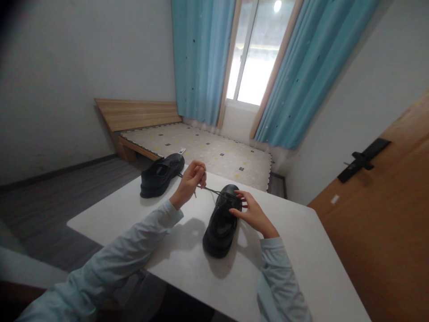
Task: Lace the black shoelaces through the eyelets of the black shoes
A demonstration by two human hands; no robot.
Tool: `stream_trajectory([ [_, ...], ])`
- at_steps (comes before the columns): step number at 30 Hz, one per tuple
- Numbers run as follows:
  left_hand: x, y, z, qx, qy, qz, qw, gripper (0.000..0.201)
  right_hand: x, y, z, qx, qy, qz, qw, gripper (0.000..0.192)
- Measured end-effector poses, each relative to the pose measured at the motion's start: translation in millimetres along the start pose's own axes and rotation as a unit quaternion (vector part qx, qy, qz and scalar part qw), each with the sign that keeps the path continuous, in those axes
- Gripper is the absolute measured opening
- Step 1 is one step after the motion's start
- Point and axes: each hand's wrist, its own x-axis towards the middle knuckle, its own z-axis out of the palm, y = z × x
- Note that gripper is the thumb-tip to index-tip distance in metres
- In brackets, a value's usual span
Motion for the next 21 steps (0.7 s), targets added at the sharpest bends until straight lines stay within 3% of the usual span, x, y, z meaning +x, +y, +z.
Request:
stream_trajectory([
  [14,3,12,-5.8,-0.02,0.04,0.062,0.997,0.026,-2,3,0,-0.002,-0.007,0.01,1.0,0.058],
  [21,3,2,-13.0,0.039,0.015,0.043,0.998,0.024,-1,0,1,0.004,-0.018,0.021,1.0,0.059],
])
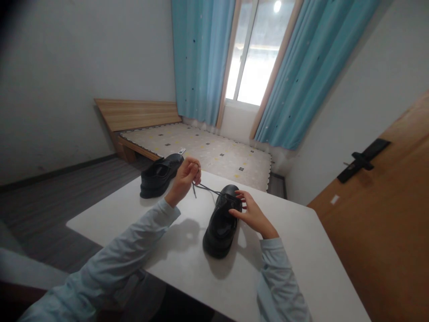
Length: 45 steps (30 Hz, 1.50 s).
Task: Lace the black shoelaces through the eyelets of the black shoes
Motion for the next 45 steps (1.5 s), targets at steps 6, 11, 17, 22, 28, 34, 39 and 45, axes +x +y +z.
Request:
stream_trajectory([
  [6,-5,-8,-1.6,0.204,-0.119,-0.027,0.971,0.025,0,-2,3,-0.026,0.023,-0.04,0.999,0.063],
  [11,-8,-14,2.7,0.268,-0.229,-0.029,0.936,0.024,0,-8,10,-0.032,0.059,-0.115,0.991,0.044],
  [17,-13,-23,5.5,0.288,-0.29,-0.035,0.912,0.016,3,-17,23,-0.042,0.115,-0.175,0.977,0.022],
  [22,-15,-23,9.2,0.288,-0.278,-0.044,0.915,0.012,3,-18,26,-0.077,0.141,-0.178,0.971,0.011],
  [28,-18,-21,12.6,0.284,-0.273,-0.031,0.918,0.009,5,-11,25,-0.097,0.147,-0.18,0.968,0.005],
  [34,-19,-24,14.3,0.272,-0.265,-0.062,0.923,0.01,7,-7,26,-0.104,0.147,-0.19,0.965,0.007],
  [39,-22,-24,17.1,0.247,-0.239,-0.088,0.935,0.011,8,-9,26,-0.093,0.142,-0.181,0.969,0.008],
  [45,-24,-26,19.6,0.227,-0.223,-0.101,0.943,0.012,7,-13,28,-0.073,0.137,-0.156,0.975,0.005],
])
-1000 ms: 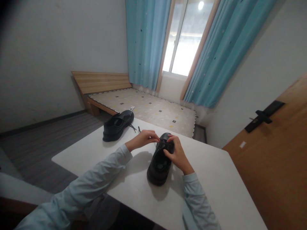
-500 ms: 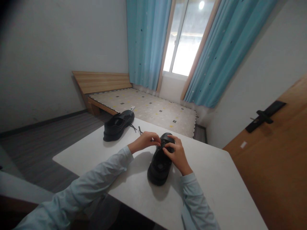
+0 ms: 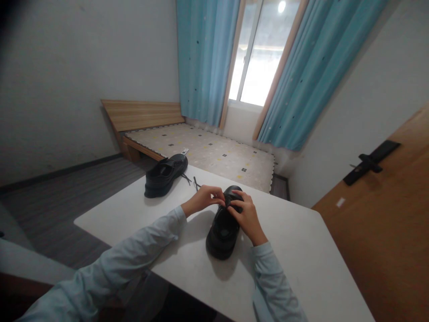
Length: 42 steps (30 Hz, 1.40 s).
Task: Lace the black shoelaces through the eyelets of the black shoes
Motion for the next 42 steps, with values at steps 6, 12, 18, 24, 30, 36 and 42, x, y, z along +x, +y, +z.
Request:
stream_trajectory([
  [6,0,-1,-0.8,0.016,0.005,0.011,1.0,0.02,0,-4,3,0.011,0.012,0.021,1.0,0.004],
  [12,1,-4,-0.4,0.096,0.008,0.083,0.992,0.053,1,-5,-1,0.011,0.007,0.017,1.0,0.005],
  [18,-2,-11,4.7,0.001,-0.061,0.057,0.996,0.069,2,-9,-8,0.009,-0.018,-0.003,1.0,0.008],
  [24,-3,-13,4.5,-0.023,-0.091,0.037,0.995,0.073,4,-12,-17,0.021,-0.016,-0.01,1.0,0.013],
  [30,-3,-13,5.2,-0.033,-0.086,0.042,0.995,0.075,5,-8,-22,0.09,0.02,0.015,0.996,0.015],
  [36,-3,-13,5.5,-0.042,-0.087,0.029,0.995,0.075,4,-10,-28,0.257,0.059,0.098,0.96,0.017],
  [42,-2,-14,5.3,-0.027,-0.086,0.025,0.996,0.074,5,-17,-39,0.342,0.054,0.133,0.929,0.02],
])
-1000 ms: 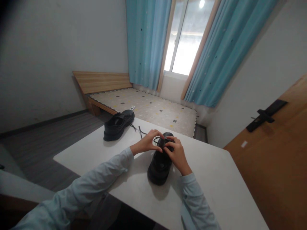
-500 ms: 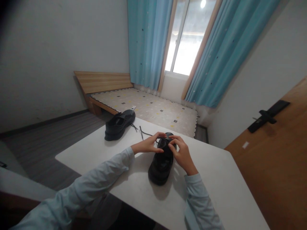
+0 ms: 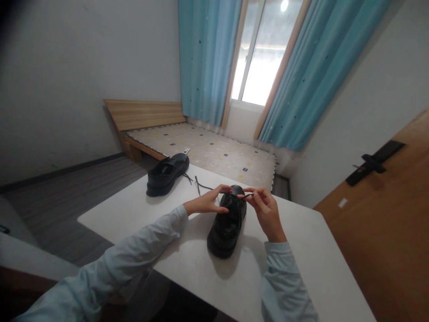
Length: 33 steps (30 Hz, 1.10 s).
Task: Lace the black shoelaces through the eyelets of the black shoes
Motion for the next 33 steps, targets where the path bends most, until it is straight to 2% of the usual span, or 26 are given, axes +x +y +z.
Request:
stream_trajectory([
  [4,0,0,-0.9,0.009,-0.004,-0.005,1.0,0.072,-1,-6,-6,0.04,-0.018,0.026,0.999,0.021],
  [13,-2,1,-4.3,0.037,-0.004,-0.006,0.999,0.06,-5,-15,-14,0.03,-0.088,0.111,0.989,0.022],
  [19,-3,0,-4.3,0.064,-0.001,-0.005,0.998,0.059,-7,-24,-24,-0.02,-0.158,0.176,0.971,0.025],
  [25,-2,1,-5.0,0.072,-0.003,-0.012,0.997,0.057,-10,-18,-35,-0.041,-0.214,0.218,0.951,0.025],
  [33,-1,4,-2.2,0.082,0.01,-0.009,0.997,0.058,-12,-19,-23,-0.025,-0.278,0.224,0.934,0.023],
])
